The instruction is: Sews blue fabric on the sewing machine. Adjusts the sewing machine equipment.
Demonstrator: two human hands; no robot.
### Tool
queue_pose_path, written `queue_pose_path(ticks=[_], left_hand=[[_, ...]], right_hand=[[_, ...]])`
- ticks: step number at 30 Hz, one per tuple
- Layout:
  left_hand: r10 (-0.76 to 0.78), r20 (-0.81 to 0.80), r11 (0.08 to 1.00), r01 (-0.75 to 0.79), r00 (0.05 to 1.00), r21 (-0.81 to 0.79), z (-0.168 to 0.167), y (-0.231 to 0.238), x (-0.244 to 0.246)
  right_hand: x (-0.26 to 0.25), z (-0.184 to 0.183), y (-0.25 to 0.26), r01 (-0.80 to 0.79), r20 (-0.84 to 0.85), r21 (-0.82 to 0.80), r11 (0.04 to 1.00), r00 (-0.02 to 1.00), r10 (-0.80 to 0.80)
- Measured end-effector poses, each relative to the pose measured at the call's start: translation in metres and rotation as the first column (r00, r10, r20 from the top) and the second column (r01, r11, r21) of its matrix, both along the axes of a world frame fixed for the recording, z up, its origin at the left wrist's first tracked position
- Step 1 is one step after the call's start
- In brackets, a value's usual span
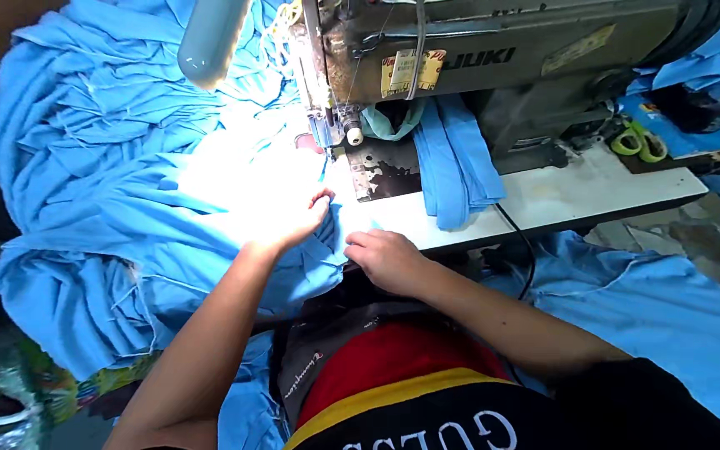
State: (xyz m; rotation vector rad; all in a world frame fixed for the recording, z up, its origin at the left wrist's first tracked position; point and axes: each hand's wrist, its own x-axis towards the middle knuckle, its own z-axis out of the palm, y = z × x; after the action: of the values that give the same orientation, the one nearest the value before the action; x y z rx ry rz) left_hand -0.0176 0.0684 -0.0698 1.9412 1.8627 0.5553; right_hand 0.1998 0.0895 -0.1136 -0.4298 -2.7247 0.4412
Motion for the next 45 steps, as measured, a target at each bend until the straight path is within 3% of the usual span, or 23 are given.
queue_pose_path(ticks=[2, 4, 7, 10, 12, 16, 19, 21, 23, 27, 31, 38, 45], left_hand=[[-0.055, -0.135, 0.998, 0.055, 0.989, -0.003, 0.011, 0.016, -0.011], [-0.082, -0.308, 0.996, 0.091, 0.948, 0.015, -0.003, 0.032, -0.032], [-0.042, -0.407, 0.999, 0.045, 0.912, -0.003, -0.011, 0.038, -0.03], [-0.07, -0.188, 0.984, 0.099, 0.98, 0.147, -0.014, 0.019, -0.004], [-0.081, -0.05, 0.987, 0.087, 0.995, 0.134, -0.028, -0.003, 0.01], [-0.027, -0.074, 0.999, 0.029, 0.997, 0.026, -0.052, -0.033, 0.022], [-0.004, -0.103, 0.999, 0.008, 0.995, 0.033, -0.051, -0.034, 0.025], [-0.016, -0.113, 0.999, 0.021, 0.993, 0.042, -0.051, -0.033, 0.023], [-0.023, -0.096, 0.998, 0.027, 0.995, 0.048, -0.047, -0.03, 0.021], [0.015, -0.044, 0.966, -0.003, 0.999, 0.258, -0.041, -0.005, 0.011], [-0.031, -0.188, 0.947, 0.089, 0.982, 0.309, -0.051, 0.029, -0.003], [-0.106, -0.225, 0.949, 0.167, 0.968, 0.269, -0.043, 0.033, 0.004], [-0.182, -0.213, 0.936, 0.236, 0.96, 0.263, -0.05, 0.033, 0.002]], right_hand=[[-0.002, -0.005, -0.001, 0.004, -0.046, 0.08, 0.997, 0.999, 0.0], [-0.001, -0.006, -0.003, 0.0, -0.06, 0.112, 0.994, 0.998, 0.007], [0.003, -0.002, -0.007, -0.012, -0.03, 0.102, 0.995, 0.999, 0.015], [0.01, 0.001, -0.008, -0.018, -0.007, 0.052, 0.998, 1.0, 0.019], [0.021, 0.007, -0.003, 0.009, -0.03, -0.051, 0.999, 0.999, -0.01], [0.038, 0.018, 0.014, 0.351, 0.026, -0.147, 0.925, 0.936, -0.351], [0.032, 0.021, 0.012, 0.443, 0.235, -0.239, 0.864, 0.89, -0.391], [0.027, 0.02, 0.007, 0.385, 0.177, -0.284, 0.878, 0.921, -0.347], [0.025, 0.019, 0.0, 0.303, 0.004, -0.276, 0.912, 0.949, -0.315], [0.018, 0.034, -0.015, 0.15, -0.23, -0.306, 0.94, 0.946, -0.226], [0.012, 0.047, -0.026, 0.034, -0.28, -0.431, 0.902, 0.945, -0.169], [0.018, 0.052, -0.036, -0.061, -0.279, -0.65, 0.758, 0.946, -0.163], [0.022, 0.055, -0.042, -0.147, -0.292, -0.662, 0.735, 0.954, -0.072]])
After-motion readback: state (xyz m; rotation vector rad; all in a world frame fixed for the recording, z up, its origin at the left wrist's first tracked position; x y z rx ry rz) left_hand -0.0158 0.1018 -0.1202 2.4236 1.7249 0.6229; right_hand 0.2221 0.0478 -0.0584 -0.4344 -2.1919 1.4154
